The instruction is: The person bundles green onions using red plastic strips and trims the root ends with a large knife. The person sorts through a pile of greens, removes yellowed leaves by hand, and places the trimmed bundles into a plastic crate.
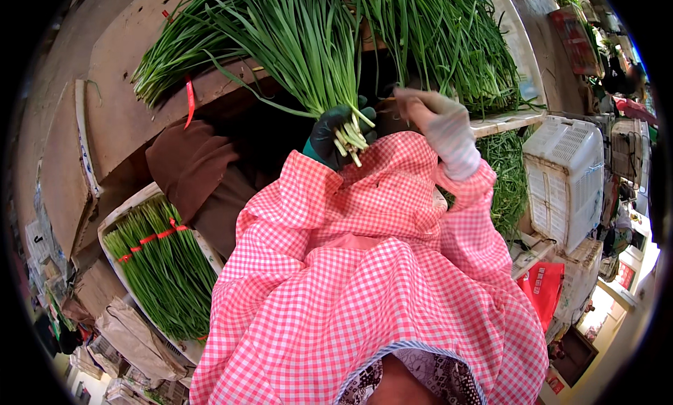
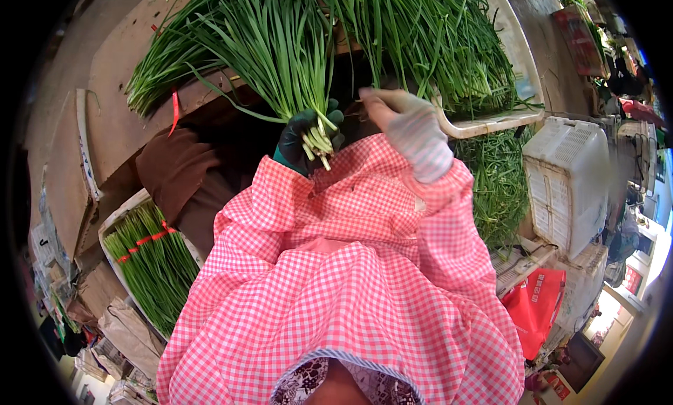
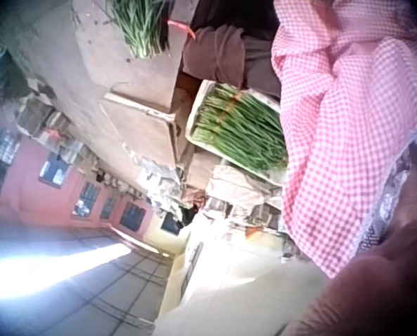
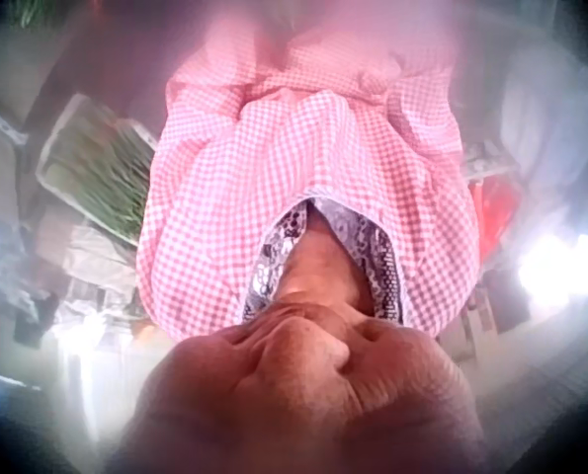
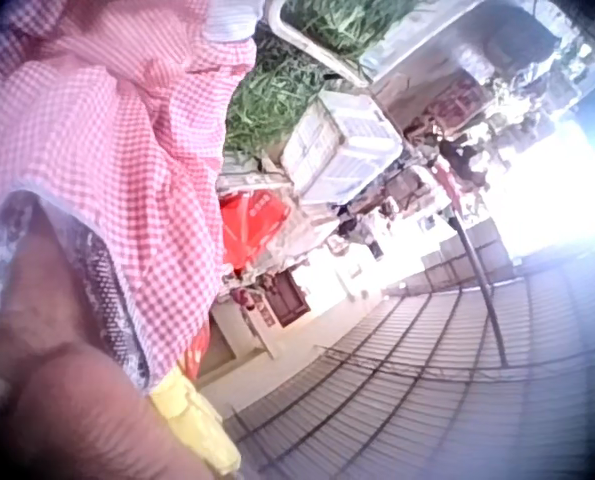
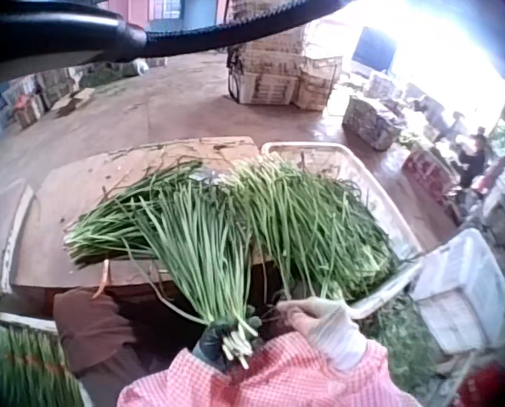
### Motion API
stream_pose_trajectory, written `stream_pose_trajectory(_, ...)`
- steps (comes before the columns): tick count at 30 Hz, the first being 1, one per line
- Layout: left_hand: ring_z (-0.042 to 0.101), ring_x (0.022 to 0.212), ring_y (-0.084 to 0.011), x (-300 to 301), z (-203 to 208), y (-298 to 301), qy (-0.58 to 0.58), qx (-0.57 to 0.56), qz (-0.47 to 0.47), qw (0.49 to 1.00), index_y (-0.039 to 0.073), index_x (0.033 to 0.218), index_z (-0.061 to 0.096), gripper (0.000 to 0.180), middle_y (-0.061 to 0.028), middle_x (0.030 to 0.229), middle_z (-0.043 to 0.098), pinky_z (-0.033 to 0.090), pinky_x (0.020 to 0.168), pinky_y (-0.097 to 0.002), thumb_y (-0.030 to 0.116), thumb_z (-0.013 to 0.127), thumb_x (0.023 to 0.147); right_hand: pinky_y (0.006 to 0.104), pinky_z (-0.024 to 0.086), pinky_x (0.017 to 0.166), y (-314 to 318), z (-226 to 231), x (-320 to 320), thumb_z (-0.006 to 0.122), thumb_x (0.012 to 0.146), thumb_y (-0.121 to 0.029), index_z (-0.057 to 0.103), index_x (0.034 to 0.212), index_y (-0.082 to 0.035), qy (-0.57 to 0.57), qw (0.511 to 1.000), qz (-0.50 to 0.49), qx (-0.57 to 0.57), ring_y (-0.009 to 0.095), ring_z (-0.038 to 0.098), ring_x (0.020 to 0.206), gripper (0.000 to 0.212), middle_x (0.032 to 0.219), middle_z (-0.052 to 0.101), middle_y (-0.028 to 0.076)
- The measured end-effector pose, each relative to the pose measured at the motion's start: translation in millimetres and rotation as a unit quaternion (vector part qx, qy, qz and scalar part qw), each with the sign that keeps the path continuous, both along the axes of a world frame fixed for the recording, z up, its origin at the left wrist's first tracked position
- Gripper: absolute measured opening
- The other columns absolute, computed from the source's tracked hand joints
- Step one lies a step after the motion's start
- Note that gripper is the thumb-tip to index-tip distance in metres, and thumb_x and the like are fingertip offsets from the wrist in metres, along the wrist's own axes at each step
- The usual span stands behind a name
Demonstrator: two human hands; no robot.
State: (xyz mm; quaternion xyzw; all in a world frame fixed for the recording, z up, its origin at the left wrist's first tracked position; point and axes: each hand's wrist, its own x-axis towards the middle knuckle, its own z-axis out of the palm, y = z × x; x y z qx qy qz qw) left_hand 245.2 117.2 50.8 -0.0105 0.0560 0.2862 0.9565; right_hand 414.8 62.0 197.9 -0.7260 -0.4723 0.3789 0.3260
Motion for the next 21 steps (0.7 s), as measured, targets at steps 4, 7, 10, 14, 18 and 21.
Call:
stream_pose_trajectory(4, 0.055, 0.107, -0.0302, 1, 10, 2, -0.025, -0.018, -0.004, 1.000, -0.004, 0.125, 0.040, 0.055, -0.0221, 0.115, 0.054, 0.044, 0.090, -0.0538, 0.026, 0.059, 0.083, 0.0257, 0.051, 0.063, -55, -21, 2, 0.061, 0.079, -0.013, 0.067, 0.090, -0.006, -0.011, 0.982, 0.180, -0.060, 0.018, 0.063, 0.070, 0.015, 0.081, 0.066, 0.009)
stream_pose_trajectory(7, 0.053, 0.109, -0.0358, 2, 3, -1, -0.021, 0.007, 0.018, 1.000, 0.000, 0.126, 0.042, 0.056, -0.0242, 0.119, 0.051, 0.042, 0.092, -0.0551, 0.031, 0.058, 0.083, 0.0241, 0.050, 0.060, -46, -29, -43, 0.062, 0.078, -0.014, 0.068, 0.084, -0.004, -0.032, 0.973, 0.218, -0.073, 0.014, 0.062, 0.067, 0.013, 0.077, 0.066, 0.008)
stream_pose_trajectory(10, 0.056, 0.101, -0.0374, -3, 24, -11, 0.043, -0.050, 0.055, 0.996, 0.000, 0.120, 0.047, 0.047, -0.0230, 0.111, 0.056, 0.042, 0.090, -0.0587, 0.028, 0.057, 0.083, 0.0234, 0.049, 0.057, -18, -34, -65, 0.063, 0.077, -0.014, 0.067, 0.082, -0.005, -0.020, 0.951, 0.308, -0.008, 0.011, 0.061, 0.063, 0.011, 0.073, 0.065, 0.009)
stream_pose_trajectory(14, 0.050, 0.112, -0.0375, -15, 35, -9, 0.051, -0.046, 0.033, 0.997, 0.005, 0.125, 0.046, 0.052, -0.0233, 0.124, 0.048, 0.034, 0.099, -0.0573, 0.033, 0.056, 0.083, 0.0235, 0.047, 0.053, -14, -42, -58, 0.060, 0.078, -0.012, 0.066, 0.083, -0.004, -0.203, 0.844, 0.467, 0.168, 0.010, 0.059, 0.058, 0.011, 0.069, 0.064, 0.007)
stream_pose_trajectory(18, 0.049, 0.113, -0.0395, -17, 12, -5, 0.003, -0.013, 0.034, 0.999, 0.000, 0.125, 0.044, 0.053, -0.0242, 0.125, 0.047, 0.032, 0.098, -0.0607, 0.028, 0.059, 0.082, 0.0247, 0.048, 0.056, -29, -15, -23, 0.058, 0.081, -0.017, 0.065, 0.084, -0.001, 0.116, 0.967, 0.035, -0.222, 0.009, 0.059, 0.062, 0.017, 0.068, 0.063, 0.005)
stream_pose_trajectory(21, 0.052, 0.108, -0.0388, -15, 7, -5, -0.003, -0.007, 0.036, 0.999, -0.002, 0.122, 0.045, 0.051, -0.0237, 0.120, 0.051, 0.037, 0.096, -0.0578, 0.026, 0.060, 0.081, 0.0266, 0.049, 0.061, -17, -31, -13, 0.060, 0.080, -0.018, 0.065, 0.085, -0.001, 0.018, 0.999, -0.009, -0.042, 0.014, 0.061, 0.067, 0.019, 0.071, 0.064, 0.007)
